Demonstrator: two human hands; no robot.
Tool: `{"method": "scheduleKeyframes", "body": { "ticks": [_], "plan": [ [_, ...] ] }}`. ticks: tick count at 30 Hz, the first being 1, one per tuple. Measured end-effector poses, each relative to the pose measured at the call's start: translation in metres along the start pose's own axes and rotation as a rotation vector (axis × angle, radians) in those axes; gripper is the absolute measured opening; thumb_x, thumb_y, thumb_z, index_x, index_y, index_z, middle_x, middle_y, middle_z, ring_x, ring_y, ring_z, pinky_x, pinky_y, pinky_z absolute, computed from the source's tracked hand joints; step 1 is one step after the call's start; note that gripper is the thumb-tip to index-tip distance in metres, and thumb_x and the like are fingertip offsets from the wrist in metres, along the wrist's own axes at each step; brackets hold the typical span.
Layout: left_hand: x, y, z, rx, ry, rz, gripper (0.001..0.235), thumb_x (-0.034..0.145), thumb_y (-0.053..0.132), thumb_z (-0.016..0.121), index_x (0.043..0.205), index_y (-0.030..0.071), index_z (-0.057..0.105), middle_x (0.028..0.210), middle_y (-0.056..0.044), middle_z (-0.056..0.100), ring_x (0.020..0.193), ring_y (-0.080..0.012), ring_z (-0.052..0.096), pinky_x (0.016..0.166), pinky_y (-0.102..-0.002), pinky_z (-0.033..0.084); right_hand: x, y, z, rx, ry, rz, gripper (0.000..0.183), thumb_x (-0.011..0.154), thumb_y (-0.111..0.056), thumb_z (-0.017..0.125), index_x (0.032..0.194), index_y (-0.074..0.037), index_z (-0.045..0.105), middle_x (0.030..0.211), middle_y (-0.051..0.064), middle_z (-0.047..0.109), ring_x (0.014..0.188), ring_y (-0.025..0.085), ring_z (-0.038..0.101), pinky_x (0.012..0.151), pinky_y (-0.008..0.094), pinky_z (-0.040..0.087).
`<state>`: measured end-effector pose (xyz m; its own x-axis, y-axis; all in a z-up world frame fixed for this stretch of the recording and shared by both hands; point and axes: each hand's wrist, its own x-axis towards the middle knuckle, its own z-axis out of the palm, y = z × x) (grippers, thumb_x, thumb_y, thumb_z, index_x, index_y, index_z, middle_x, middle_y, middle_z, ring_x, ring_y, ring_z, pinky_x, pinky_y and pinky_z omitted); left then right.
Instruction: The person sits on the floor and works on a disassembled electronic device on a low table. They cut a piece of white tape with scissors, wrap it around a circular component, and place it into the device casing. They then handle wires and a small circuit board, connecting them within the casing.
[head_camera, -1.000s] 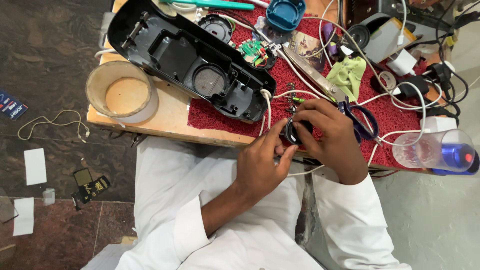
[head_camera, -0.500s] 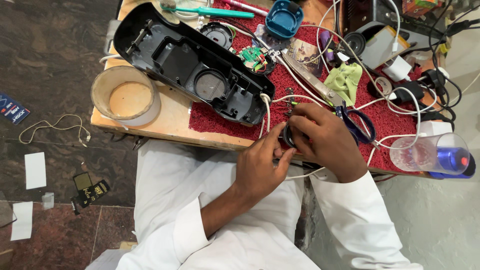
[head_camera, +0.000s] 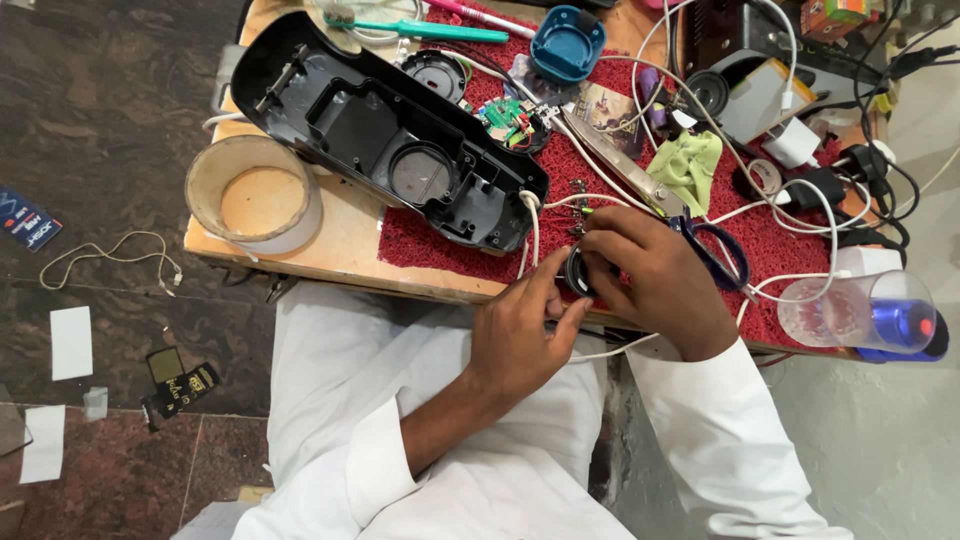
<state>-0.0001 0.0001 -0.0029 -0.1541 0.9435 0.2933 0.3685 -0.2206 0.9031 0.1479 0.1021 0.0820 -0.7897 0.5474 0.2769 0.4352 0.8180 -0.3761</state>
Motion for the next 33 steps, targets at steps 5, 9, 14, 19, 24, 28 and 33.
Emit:
{"method": "scheduleKeyframes", "body": {
  "ticks": [5,9,14,19,24,28,33],
  "plan": [
    [0.002,-0.002,0.002,0.021,0.024,-0.01,0.065,0.086,0.019,0.082,0.143,0.005,0.056,0.075,-0.007,0.065,0.065,-0.0234,0.066,0.062,-0.037,0.055,0.0,0.008,0.005,-0.041,0.034,-0.021,0.029,0.077,-0.007,0.074,0.104,-0.001,0.067,0.116,0.018,0.066,0.096,0.037,0.067,0.081,0.042,0.055],
    [0.004,-0.001,0.002,-0.013,0.04,0.0,0.064,0.085,0.017,0.082,0.142,0.004,0.056,0.075,-0.006,0.066,0.066,-0.0246,0.067,0.062,-0.038,0.055,0.006,0.006,0.005,0.087,0.046,0.027,0.022,0.081,-0.009,0.074,0.101,-0.002,0.067,0.11,0.016,0.068,0.094,0.036,0.069,0.081,0.04,0.056],
    [0.004,-0.02,0.012,-0.007,0.033,-0.013,0.064,0.083,0.018,0.083,0.14,0.003,0.058,0.071,-0.007,0.064,0.063,-0.0238,0.069,0.061,-0.038,0.056,0.005,0.012,0.013,0.124,0.047,0.082,0.019,0.081,-0.01,0.075,0.097,-0.003,0.067,0.099,0.013,0.07,0.089,0.032,0.071,0.077,0.036,0.057],
    [0.0,-0.027,0.014,-0.026,-0.071,-0.093,0.065,0.085,0.019,0.08,0.142,0.004,0.055,0.071,-0.008,0.062,0.063,-0.023,0.069,0.06,-0.039,0.055,0.0,0.027,0.025,0.482,0.028,0.413,0.022,0.079,-0.005,0.075,0.098,-0.001,0.064,0.085,0.008,0.069,0.077,0.016,0.065,0.073,0.03,0.055],
    [0.006,-0.019,0.01,-0.025,0.013,-0.035,0.064,0.084,0.02,0.082,0.14,0.005,0.057,0.071,-0.007,0.063,0.062,-0.024,0.068,0.06,-0.039,0.056,-0.001,0.052,0.04,0.792,-0.015,0.457,0.019,0.082,-0.001,0.075,0.098,-0.001,0.065,0.09,0.002,0.066,0.087,0.01,0.06,0.08,0.028,0.052],
    [0.004,-0.006,0.001,0.019,0.052,0.044,0.061,0.085,0.019,0.081,0.14,0.005,0.058,0.076,-0.006,0.066,0.067,-0.0245,0.068,0.062,-0.04,0.055,-0.007,0.046,0.037,0.96,0.005,0.69,0.015,0.089,-0.004,0.073,0.103,-0.004,0.067,0.095,0.003,0.068,0.091,0.011,0.064,0.081,0.03,0.055],
    [0.0,0.0,-0.004,0.007,0.029,0.001,0.059,0.088,0.019,0.081,0.141,0.006,0.057,0.076,-0.004,0.064,0.066,-0.0198,0.066,0.062,-0.035,0.055,-0.033,0.012,0.009,0.353,0.197,0.286,0.025,0.086,-0.001,0.071,0.111,-0.004,0.069,0.13,0.011,0.065,0.124,0.021,0.064,0.106,0.034,0.049]
  ]
}}
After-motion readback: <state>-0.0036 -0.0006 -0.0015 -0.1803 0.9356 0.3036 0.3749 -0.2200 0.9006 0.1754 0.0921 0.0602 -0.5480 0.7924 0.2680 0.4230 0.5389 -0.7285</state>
